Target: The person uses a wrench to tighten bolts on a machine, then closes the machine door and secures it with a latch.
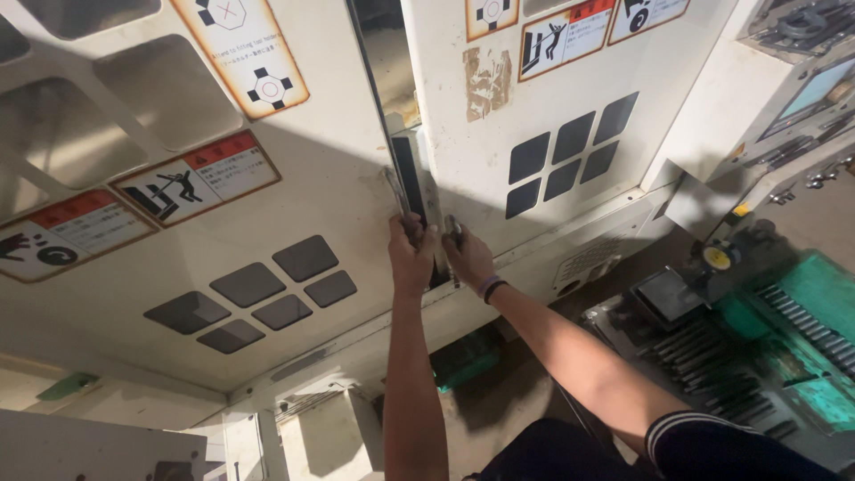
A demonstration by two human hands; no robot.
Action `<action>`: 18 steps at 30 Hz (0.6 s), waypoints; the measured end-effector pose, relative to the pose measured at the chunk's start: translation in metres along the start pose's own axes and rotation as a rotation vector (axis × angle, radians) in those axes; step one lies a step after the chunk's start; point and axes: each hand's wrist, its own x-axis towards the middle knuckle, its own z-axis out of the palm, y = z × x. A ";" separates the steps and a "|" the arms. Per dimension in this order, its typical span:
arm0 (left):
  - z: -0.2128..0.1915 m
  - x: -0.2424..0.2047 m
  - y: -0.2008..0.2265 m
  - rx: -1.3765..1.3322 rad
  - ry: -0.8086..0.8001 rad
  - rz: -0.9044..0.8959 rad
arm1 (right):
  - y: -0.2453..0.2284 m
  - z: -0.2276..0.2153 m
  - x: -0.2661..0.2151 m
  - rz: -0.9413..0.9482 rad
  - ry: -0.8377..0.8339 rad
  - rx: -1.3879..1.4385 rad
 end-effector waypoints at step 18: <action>0.002 -0.001 -0.001 -0.070 0.010 0.020 | 0.004 0.006 0.001 -0.017 0.068 0.005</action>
